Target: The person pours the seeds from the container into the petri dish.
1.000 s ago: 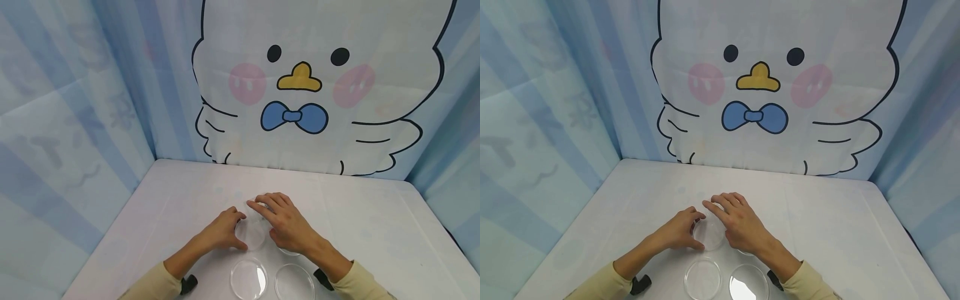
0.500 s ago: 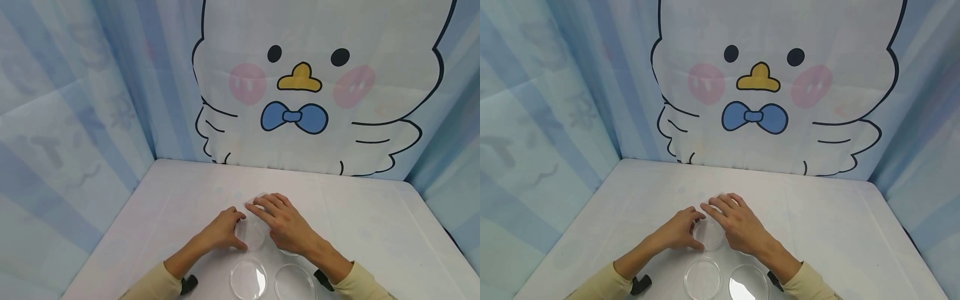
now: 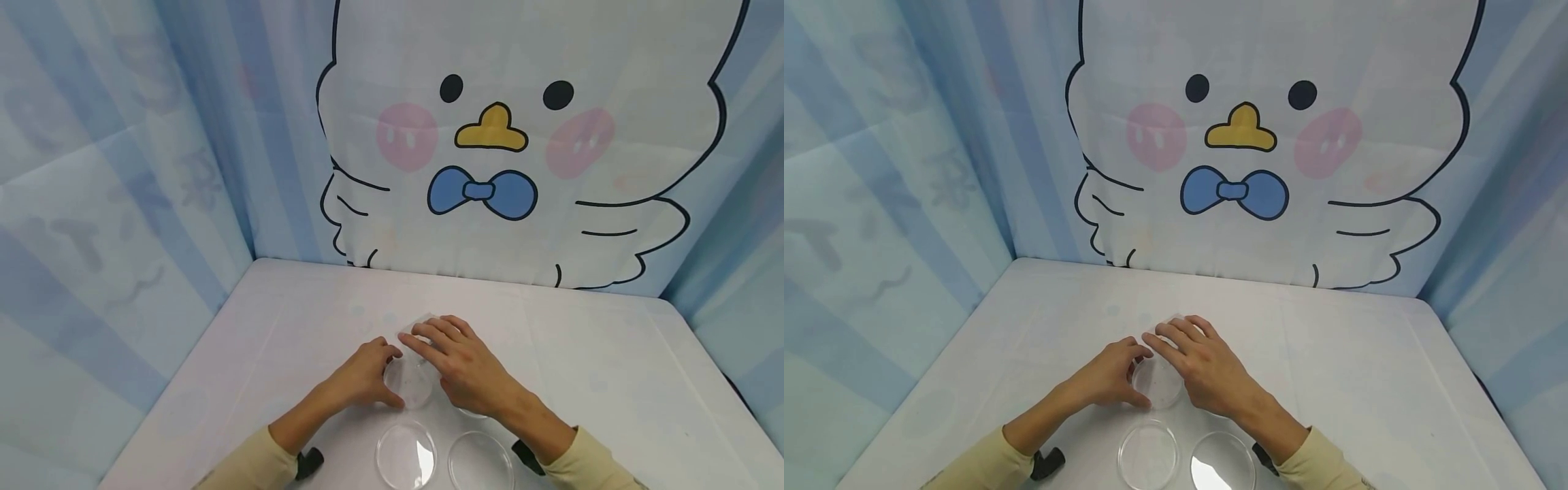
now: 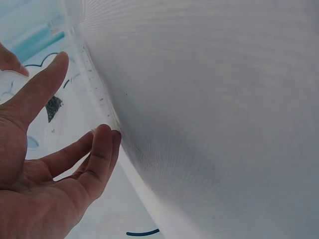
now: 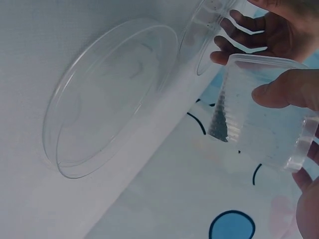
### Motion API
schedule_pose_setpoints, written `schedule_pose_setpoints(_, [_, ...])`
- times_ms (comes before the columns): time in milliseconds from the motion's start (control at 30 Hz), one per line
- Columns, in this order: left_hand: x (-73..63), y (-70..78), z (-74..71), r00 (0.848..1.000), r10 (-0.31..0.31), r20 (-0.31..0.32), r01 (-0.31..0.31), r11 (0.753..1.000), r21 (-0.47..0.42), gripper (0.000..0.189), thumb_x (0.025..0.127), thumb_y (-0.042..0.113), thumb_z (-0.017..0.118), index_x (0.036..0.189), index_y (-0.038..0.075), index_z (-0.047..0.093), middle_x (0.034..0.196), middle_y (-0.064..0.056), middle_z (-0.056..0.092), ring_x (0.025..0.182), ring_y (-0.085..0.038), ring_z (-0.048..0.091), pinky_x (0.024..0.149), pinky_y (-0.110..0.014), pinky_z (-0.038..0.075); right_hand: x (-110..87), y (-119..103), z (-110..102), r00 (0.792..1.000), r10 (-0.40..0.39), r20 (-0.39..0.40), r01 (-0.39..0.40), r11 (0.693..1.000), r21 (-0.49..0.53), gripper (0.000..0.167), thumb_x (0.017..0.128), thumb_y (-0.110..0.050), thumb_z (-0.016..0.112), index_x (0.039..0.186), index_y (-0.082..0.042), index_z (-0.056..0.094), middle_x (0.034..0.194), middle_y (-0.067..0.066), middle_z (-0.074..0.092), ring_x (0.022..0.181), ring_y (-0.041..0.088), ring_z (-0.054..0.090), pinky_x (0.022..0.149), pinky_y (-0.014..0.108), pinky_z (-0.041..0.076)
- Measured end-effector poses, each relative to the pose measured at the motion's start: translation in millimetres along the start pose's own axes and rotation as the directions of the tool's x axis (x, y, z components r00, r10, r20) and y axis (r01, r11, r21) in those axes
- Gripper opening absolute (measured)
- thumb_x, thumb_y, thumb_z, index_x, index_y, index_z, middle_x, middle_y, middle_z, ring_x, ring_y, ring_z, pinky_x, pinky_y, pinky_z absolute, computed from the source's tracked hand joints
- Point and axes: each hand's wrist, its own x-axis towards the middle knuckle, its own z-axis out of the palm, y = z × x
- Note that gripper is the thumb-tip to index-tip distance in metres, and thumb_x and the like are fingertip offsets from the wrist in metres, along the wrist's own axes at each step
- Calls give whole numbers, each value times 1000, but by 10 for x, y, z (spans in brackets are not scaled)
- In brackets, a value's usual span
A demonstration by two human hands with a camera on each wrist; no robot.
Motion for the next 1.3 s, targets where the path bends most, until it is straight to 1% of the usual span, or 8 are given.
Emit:
schedule_pose_setpoints(333, [0,-11,2,1000,4,-5,-4,1000,-5,77,66,29,101,130,0,68,110,-8,63,95,-17,58,80,-29,55,14,-7,-14,1000,-10,12,10,1000,-24,90,65,5,86,148,-18,57,137,2,62,131,26,55,116,48,41])
schedule_pose_setpoints(767, [-22,22,-15,1000,20,-18,-21,1000,-21,76,63,24,102,126,-3,69,107,-9,63,93,-18,60,81,-31,56,7,-25,-50,999,12,36,-11,999,-39,86,69,-2,89,148,-20,58,138,2,62,131,25,55,116,49,42])
schedule_pose_setpoints(1067, [-29,30,-19,1000,20,-19,-20,999,-27,76,63,24,102,126,-3,68,107,-9,64,94,-18,60,82,-32,57,7,-23,-67,999,7,40,-5,999,-48,90,66,-5,93,148,-21,58,139,2,62,131,25,55,116,50,42])
schedule_pose_setpoints(1300, [-20,10,-3,1000,19,-14,-19,999,-26,76,64,24,102,127,-3,68,108,-9,64,95,-19,61,83,-32,57,9,-24,-67,999,-7,36,9,999,-53,90,66,-6,93,148,-21,58,139,2,63,131,25,56,116,50,42])
